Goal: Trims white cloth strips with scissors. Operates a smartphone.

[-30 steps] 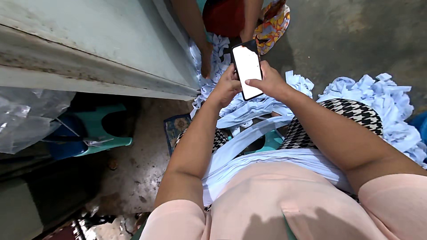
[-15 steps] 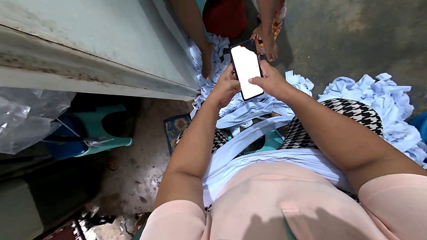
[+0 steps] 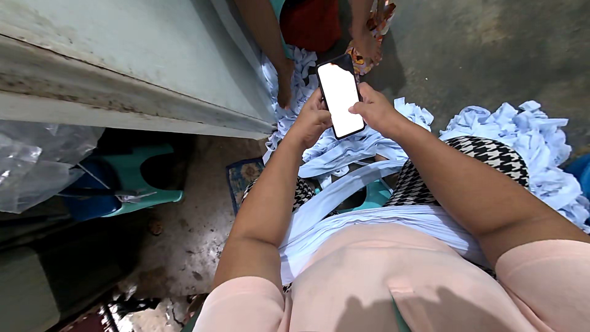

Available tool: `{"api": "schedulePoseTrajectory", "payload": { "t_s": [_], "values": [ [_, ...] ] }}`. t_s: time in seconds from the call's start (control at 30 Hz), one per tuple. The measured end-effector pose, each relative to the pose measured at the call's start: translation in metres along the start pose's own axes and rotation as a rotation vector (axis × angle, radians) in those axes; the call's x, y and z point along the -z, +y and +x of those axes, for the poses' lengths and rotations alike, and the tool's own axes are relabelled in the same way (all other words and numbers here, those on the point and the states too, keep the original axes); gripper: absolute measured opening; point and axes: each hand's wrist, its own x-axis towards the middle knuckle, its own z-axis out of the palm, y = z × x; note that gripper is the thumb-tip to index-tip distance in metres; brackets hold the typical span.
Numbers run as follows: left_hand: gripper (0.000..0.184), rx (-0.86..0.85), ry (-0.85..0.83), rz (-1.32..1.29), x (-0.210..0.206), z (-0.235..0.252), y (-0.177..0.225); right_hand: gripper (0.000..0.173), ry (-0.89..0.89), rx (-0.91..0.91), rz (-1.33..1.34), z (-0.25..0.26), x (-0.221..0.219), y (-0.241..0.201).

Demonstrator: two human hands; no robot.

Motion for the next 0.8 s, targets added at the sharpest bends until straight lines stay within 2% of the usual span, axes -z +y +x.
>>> {"api": "schedulePoseTrajectory", "payload": {
  "t_s": [0.53, 0.8],
  "values": [
    [0.064, 0.001, 0.025, 0.016, 0.0000, -0.0018, 0.0015, 0.044, -0.007, -0.018, 0.068, -0.0029, 0.0028, -0.0055],
    [0.064, 0.002, 0.033, -0.010, 0.0017, -0.0014, 0.0025, 0.048, -0.037, 0.020, 0.133, -0.0039, 0.0069, -0.0052]
  ]
}}
